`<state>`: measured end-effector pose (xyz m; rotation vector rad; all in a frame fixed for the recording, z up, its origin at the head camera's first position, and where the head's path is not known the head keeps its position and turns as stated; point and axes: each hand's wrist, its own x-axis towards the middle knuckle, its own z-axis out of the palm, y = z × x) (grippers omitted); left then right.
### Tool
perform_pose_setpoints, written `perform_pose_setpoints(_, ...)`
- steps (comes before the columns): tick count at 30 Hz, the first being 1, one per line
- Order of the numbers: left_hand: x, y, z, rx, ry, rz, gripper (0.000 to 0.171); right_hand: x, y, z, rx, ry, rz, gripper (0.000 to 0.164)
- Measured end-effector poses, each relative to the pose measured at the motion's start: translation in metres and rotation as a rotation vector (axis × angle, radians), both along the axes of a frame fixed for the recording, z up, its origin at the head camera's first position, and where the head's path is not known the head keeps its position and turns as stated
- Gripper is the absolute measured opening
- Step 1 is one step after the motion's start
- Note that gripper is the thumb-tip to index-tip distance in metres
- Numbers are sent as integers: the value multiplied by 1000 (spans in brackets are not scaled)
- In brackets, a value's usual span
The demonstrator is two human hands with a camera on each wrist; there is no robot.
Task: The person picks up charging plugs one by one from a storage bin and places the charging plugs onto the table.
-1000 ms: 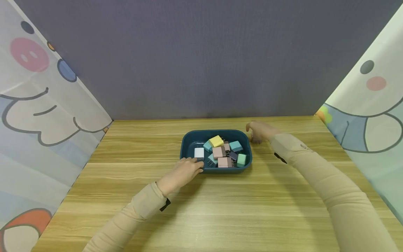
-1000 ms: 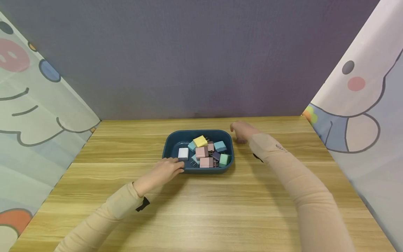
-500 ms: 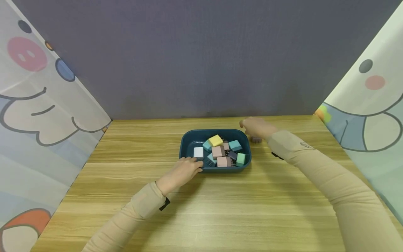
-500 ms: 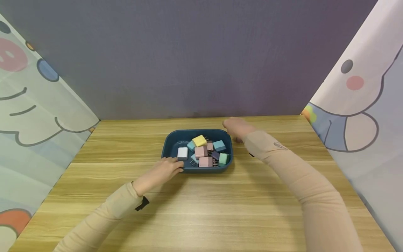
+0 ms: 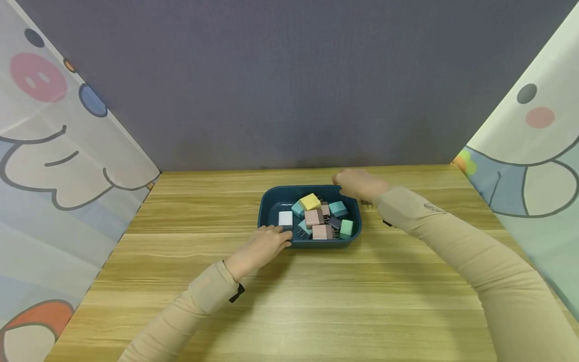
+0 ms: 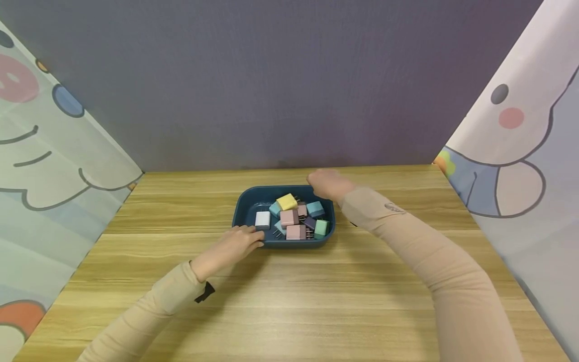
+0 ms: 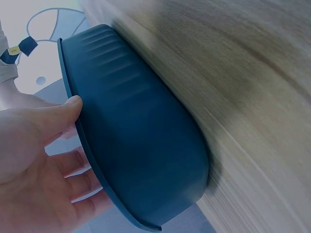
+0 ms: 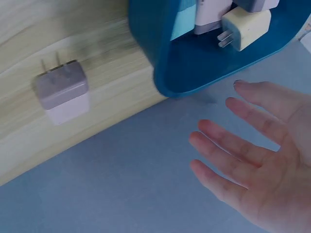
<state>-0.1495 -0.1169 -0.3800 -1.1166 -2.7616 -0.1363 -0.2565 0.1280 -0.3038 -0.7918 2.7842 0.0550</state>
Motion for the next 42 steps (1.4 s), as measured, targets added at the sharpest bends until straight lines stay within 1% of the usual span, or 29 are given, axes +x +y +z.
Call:
perform_pose_setpoints(5, 0, 0, 1, -6, -5, 1, 8, 2, -12, 2, 6, -25, -13, 24)
perform_pose_setpoints(9, 0, 1, 2, -6, -7, 3, 8, 4, -22, 1, 5, -43, -5, 28)
perform_pose_setpoints(13, 1, 1, 3, -7, -2, 7, 9, 6, -33, -2, 27, -47, 14, 30)
perform_pose_setpoints(18, 1, 1, 2, -12, 2, 11, 9, 7, -43, -5, 31, -47, 49, 27)
perform_pose_setpoints(27, 1, 0, 0, -18, 7, 13, 8, 1, -59, -11, 21, -80, 54, 19)
perform_pose_setpoints(34, 1, 0, -1, -21, 18, 12, 8, 1, -70, -16, -26, -118, 33, 27)
perform_pose_setpoints(42, 1, -1, -2, -23, 22, 12, 9, 0, -75, -22, -62, -99, 34, 32)
